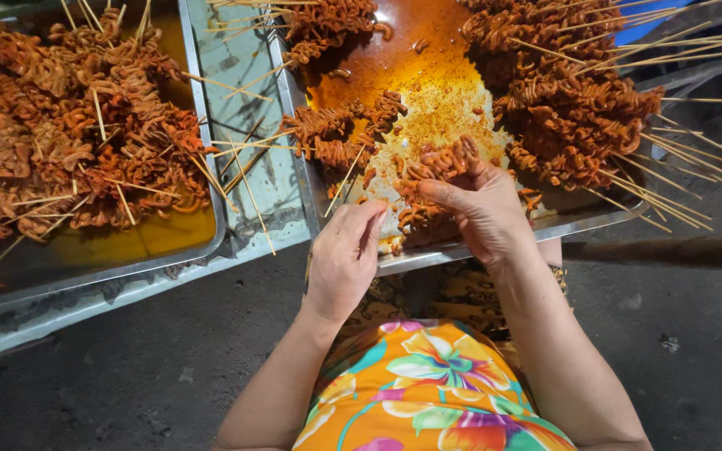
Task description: The person threads pieces of marinated meat onto wooden skewers by hand, gathering the meat from a metal tray and placing the finished skewers onto another tray.
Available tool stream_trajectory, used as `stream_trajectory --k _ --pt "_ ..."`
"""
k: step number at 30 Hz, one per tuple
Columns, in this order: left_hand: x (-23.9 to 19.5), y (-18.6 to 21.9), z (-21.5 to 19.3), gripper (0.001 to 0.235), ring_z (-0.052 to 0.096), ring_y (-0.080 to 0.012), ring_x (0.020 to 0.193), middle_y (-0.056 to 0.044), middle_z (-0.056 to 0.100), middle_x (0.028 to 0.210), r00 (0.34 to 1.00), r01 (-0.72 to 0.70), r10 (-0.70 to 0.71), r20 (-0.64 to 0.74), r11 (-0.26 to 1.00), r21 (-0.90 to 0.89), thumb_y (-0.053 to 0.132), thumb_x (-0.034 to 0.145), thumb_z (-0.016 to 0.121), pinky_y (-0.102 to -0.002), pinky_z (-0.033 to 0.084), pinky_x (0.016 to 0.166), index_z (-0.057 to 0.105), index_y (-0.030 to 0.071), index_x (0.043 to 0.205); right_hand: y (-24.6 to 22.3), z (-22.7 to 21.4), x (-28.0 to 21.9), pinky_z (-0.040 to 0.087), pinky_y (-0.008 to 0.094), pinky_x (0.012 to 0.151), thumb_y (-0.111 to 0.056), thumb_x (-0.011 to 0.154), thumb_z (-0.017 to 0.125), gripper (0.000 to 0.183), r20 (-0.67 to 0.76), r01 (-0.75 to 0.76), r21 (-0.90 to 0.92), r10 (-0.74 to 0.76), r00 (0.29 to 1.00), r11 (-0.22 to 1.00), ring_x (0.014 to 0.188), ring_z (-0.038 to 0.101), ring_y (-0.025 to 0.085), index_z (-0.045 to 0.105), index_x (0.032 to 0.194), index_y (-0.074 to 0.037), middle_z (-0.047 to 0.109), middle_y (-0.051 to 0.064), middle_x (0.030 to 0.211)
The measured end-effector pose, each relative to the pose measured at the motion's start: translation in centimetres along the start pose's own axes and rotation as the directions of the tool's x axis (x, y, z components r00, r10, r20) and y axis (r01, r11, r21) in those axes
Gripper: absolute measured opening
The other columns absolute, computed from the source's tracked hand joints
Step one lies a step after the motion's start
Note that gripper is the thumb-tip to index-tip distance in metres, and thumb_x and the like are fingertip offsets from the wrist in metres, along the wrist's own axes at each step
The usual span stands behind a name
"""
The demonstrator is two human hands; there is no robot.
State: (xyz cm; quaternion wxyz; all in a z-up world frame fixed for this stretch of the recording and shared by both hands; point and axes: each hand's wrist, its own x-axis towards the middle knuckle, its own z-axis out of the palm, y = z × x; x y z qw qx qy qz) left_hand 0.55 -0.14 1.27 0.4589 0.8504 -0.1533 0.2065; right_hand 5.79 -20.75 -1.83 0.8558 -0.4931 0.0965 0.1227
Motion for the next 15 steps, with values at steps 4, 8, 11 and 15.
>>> stream_trajectory --k 4,8,11,15 --pt "-0.1 0.0 -0.1 0.015 0.068 -0.0312 0.087 -0.013 0.067 0.097 1.000 0.010 -0.010 0.009 1.000 -0.015 0.000 0.098 0.070 -0.038 0.055 0.077 0.065 0.004 0.112 0.3 -0.4 0.1 0.061 0.035 0.095 0.006 0.081 0.081 0.042 -0.010 0.014 0.030 -0.013 1.000 0.999 0.102 0.074 0.019 0.071 0.121 0.000 0.076 0.011 0.116" --pt "-0.1 0.0 -0.1 0.015 0.069 -0.0308 0.087 -0.013 0.067 0.096 1.000 0.016 -0.016 -0.004 0.999 -0.036 0.000 0.098 0.070 -0.038 0.056 0.077 0.065 0.004 0.111 -0.3 0.3 -0.1 0.061 0.038 0.099 0.005 0.080 0.083 0.051 0.011 -0.003 0.070 0.002 1.000 0.998 0.112 0.073 0.023 0.066 0.127 0.000 0.073 0.012 0.120" --pt "-0.1 0.1 -0.1 0.013 0.068 -0.0309 0.086 -0.013 0.068 0.096 0.999 0.028 -0.028 -0.020 0.999 -0.025 0.001 0.099 0.071 -0.037 0.055 0.076 0.065 0.004 0.110 -1.6 1.0 -0.7 0.057 0.036 0.099 -0.004 0.078 0.084 0.066 0.125 -0.037 0.010 0.036 0.991 0.999 0.120 0.069 0.022 0.058 0.139 -0.005 0.072 0.012 0.128" --pt "0.1 0.4 -0.3 0.013 0.068 -0.0293 0.084 -0.013 0.067 0.095 0.998 0.064 -0.065 -0.018 0.996 -0.059 0.000 0.098 0.070 -0.036 0.055 0.074 0.066 0.003 0.110 -2.5 1.6 -0.7 0.058 0.039 0.097 -0.019 0.082 0.083 0.067 0.033 -0.057 0.206 0.051 0.998 0.977 0.120 0.068 0.024 0.056 0.142 -0.005 0.071 0.014 0.131"
